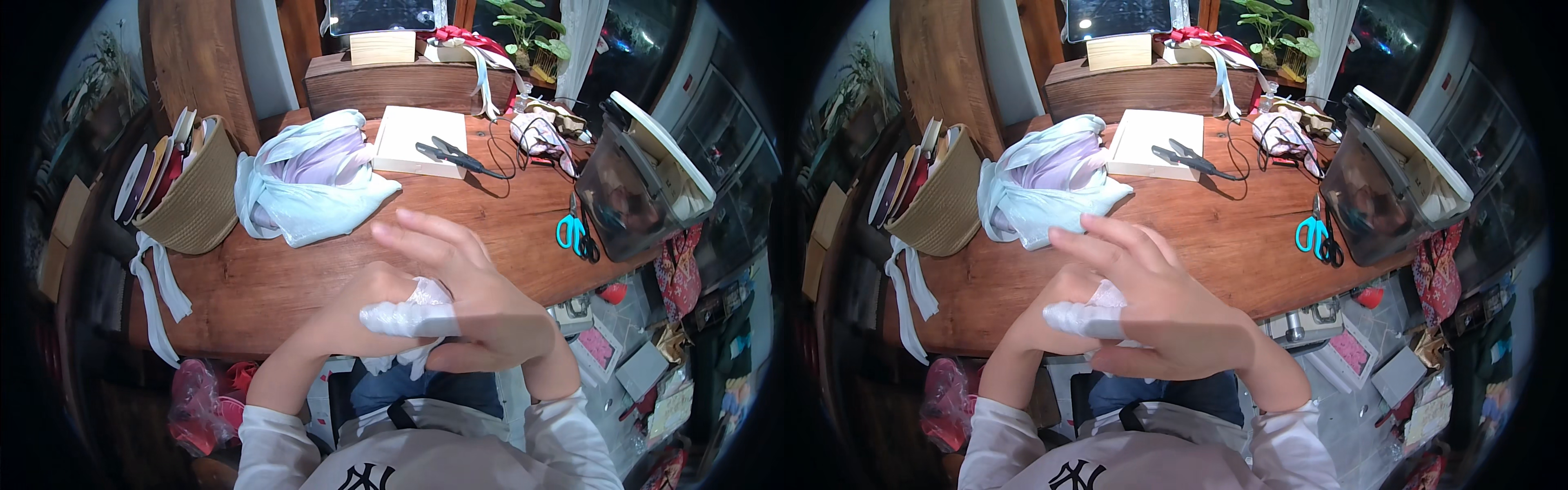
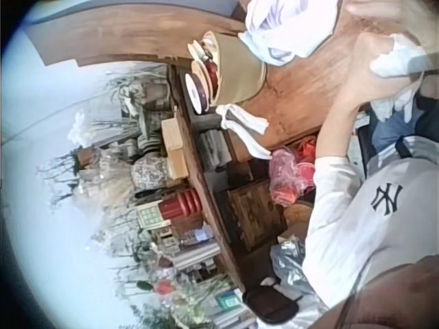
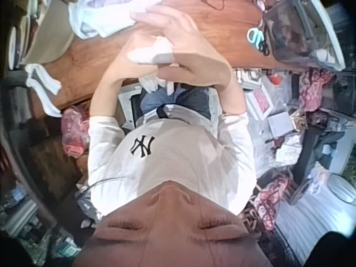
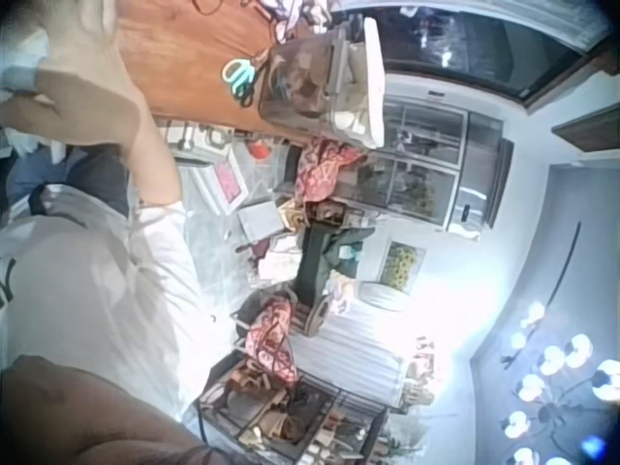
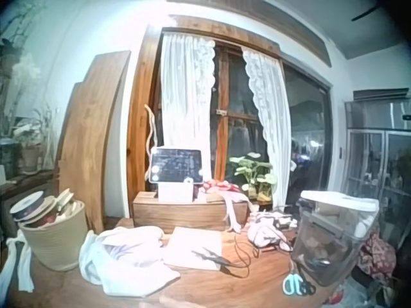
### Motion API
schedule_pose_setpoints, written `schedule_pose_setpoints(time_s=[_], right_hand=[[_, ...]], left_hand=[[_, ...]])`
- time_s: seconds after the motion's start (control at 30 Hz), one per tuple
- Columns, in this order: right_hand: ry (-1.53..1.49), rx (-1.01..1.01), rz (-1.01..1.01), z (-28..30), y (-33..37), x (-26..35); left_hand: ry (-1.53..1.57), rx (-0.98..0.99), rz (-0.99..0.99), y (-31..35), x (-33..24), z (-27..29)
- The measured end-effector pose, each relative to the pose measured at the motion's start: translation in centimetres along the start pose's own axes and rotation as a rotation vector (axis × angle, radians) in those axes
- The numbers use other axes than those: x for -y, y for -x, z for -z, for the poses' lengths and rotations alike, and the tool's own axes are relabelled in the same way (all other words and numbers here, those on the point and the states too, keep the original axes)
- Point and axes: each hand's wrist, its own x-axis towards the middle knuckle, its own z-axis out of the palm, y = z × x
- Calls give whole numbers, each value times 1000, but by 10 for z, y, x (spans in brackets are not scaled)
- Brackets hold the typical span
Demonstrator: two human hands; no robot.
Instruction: The person flattens a strip of fabric ribbon on the table, seals sections using a handheld heat tool, and folds and shapes the fabric into a bow by hand.
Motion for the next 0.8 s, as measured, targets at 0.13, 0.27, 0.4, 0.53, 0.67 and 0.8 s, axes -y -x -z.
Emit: schedule_pose_setpoints(time_s=[0.13, 0.27, 0.4, 0.53, 0.67, 0.8], right_hand=[[-197, -88, 39, -7, -2, -4], [-142, -15, 91, -7, -7, 0], [-434, -299, -37, -6, 12, -15], [-901, -298, -477, -24, 12, 3], [-945, -196, -355, -36, 10, 1], [-1011, -155, -342, -40, 17, -5]], left_hand=[[59, 50, -26, 3, 3, 0], [-30, 34, -164, 6, 11, 3], [-200, 12, -254, 14, 7, 12], [-162, -14, -199, 17, 8, 8], [-189, 0, -224, 24, 11, 12], [-242, 38, -222, 30, 6, 14]])
